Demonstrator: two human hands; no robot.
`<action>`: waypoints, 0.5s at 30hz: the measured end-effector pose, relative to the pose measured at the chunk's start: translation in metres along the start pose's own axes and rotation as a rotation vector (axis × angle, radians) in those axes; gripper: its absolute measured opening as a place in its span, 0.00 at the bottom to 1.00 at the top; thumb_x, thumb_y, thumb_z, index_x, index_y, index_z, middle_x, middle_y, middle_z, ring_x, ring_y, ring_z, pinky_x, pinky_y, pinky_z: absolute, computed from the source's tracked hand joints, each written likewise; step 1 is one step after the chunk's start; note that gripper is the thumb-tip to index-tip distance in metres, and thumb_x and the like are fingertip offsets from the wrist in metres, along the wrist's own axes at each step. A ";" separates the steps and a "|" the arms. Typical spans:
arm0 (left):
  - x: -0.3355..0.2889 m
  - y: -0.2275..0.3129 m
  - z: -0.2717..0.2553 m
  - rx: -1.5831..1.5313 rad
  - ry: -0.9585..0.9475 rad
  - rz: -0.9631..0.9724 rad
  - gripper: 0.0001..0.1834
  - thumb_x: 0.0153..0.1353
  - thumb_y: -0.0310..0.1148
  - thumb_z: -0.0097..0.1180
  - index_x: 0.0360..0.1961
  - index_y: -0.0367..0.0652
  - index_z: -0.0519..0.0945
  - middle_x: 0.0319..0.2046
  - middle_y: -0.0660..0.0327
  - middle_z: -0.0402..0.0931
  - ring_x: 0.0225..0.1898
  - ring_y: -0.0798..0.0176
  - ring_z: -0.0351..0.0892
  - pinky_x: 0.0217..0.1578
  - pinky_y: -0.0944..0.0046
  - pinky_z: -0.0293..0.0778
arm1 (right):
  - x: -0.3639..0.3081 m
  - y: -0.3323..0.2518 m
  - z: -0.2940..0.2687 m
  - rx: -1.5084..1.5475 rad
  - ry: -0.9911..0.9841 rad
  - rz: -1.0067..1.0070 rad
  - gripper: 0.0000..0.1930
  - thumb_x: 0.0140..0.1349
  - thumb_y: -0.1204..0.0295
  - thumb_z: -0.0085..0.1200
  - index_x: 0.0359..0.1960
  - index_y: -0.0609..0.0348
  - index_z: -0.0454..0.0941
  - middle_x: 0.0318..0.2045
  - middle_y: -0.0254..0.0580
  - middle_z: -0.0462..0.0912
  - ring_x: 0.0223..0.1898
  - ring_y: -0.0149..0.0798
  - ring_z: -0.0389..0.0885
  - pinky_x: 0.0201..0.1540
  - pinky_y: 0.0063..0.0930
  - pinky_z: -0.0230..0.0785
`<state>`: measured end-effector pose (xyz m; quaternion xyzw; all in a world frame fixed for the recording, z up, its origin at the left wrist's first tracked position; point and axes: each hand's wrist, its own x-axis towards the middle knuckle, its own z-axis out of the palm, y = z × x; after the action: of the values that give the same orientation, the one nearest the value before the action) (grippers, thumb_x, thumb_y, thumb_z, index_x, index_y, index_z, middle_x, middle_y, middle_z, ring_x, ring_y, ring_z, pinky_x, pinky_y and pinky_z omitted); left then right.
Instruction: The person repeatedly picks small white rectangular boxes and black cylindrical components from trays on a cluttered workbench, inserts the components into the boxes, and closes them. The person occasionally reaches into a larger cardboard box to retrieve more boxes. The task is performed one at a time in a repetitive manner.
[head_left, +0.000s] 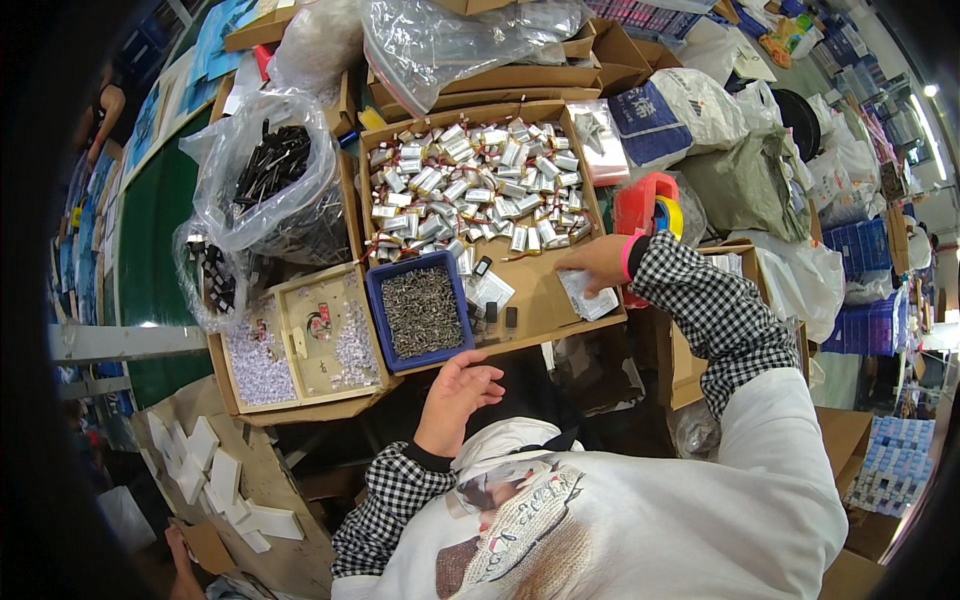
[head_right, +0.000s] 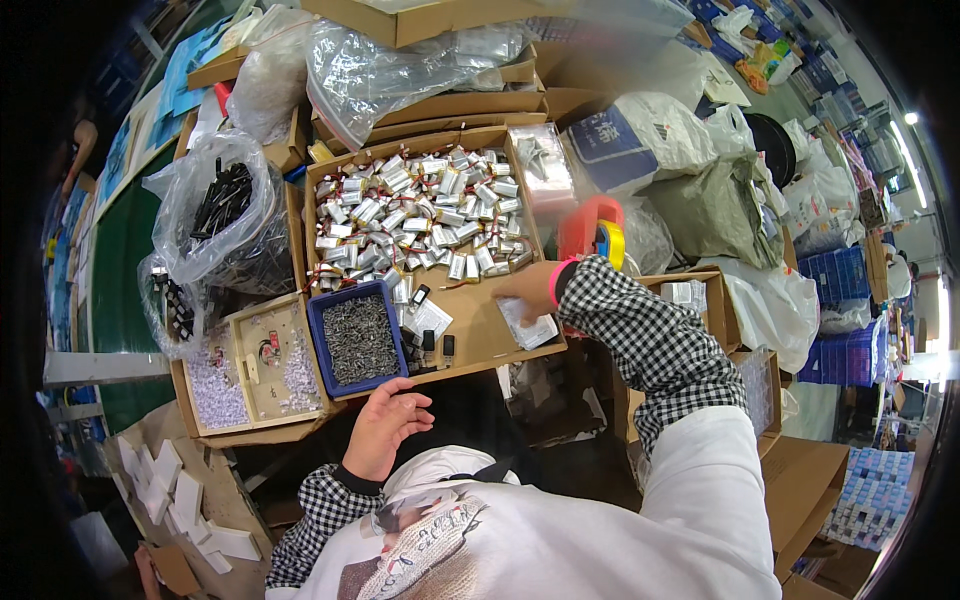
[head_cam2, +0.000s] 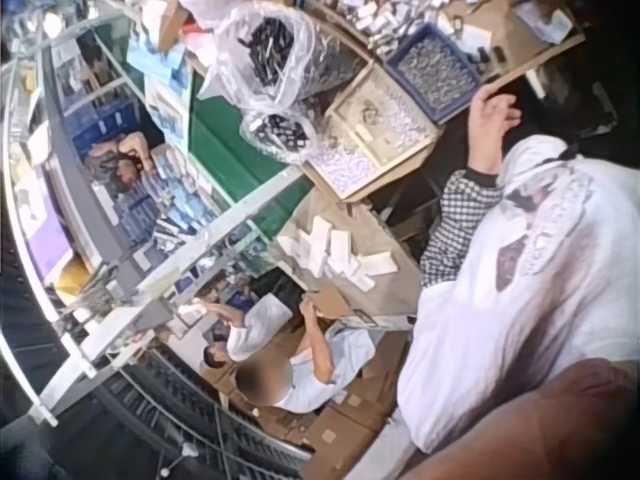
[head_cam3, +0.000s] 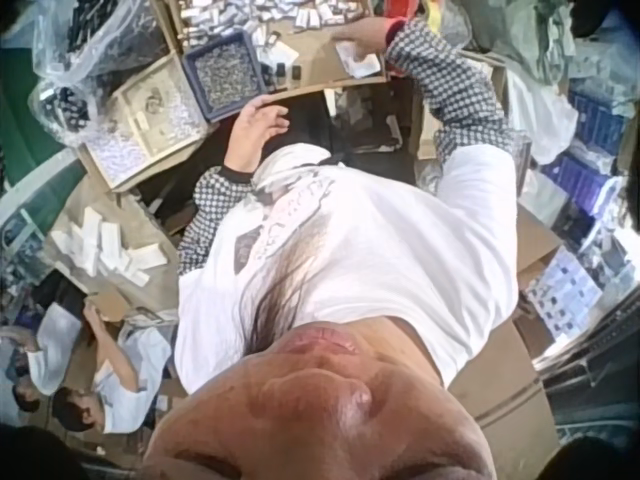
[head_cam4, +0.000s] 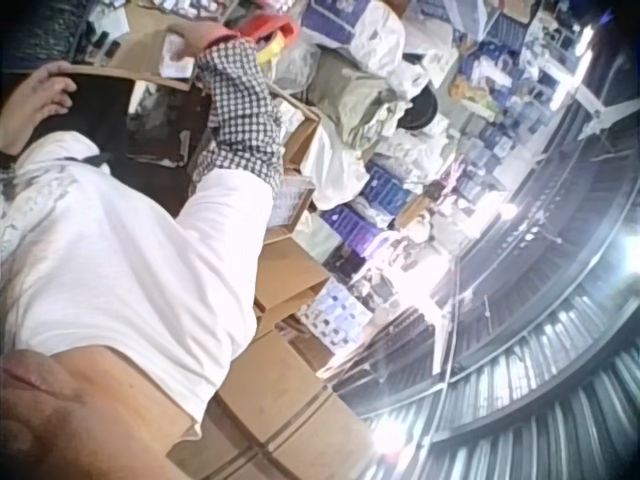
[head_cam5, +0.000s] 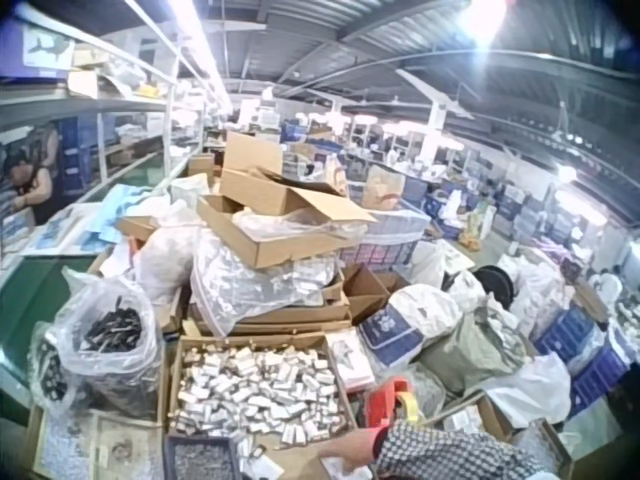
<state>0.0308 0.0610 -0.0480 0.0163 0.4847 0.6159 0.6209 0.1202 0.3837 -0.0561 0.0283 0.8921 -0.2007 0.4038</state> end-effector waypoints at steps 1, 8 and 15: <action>0.000 0.000 -0.001 -0.001 0.004 -0.001 0.17 0.62 0.27 0.48 0.51 0.40 0.64 0.41 0.55 0.73 0.39 0.62 0.76 0.43 0.63 0.73 | -0.004 0.003 0.001 0.061 0.037 0.007 0.35 0.49 0.65 0.61 0.60 0.54 0.60 0.52 0.50 0.72 0.54 0.51 0.70 0.55 0.37 0.63; 0.000 0.000 -0.003 -0.025 -0.005 -0.004 0.19 0.61 0.31 0.51 0.52 0.38 0.65 0.41 0.56 0.74 0.38 0.64 0.75 0.41 0.65 0.72 | -0.011 -0.008 0.031 0.060 0.299 0.076 0.29 0.51 0.71 0.52 0.57 0.64 0.61 0.51 0.54 0.71 0.53 0.51 0.70 0.54 0.38 0.63; -0.005 0.002 -0.006 0.008 -0.001 -0.023 0.16 0.62 0.30 0.50 0.50 0.38 0.66 0.40 0.56 0.74 0.38 0.63 0.76 0.42 0.64 0.73 | -0.012 -0.012 0.023 -0.073 0.439 0.046 0.22 0.53 0.72 0.48 0.52 0.63 0.67 0.48 0.52 0.75 0.50 0.49 0.73 0.52 0.37 0.65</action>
<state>0.0268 0.0542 -0.0469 0.0137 0.4871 0.6066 0.6281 0.1415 0.3649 -0.0569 0.0769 0.9645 -0.1480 0.2049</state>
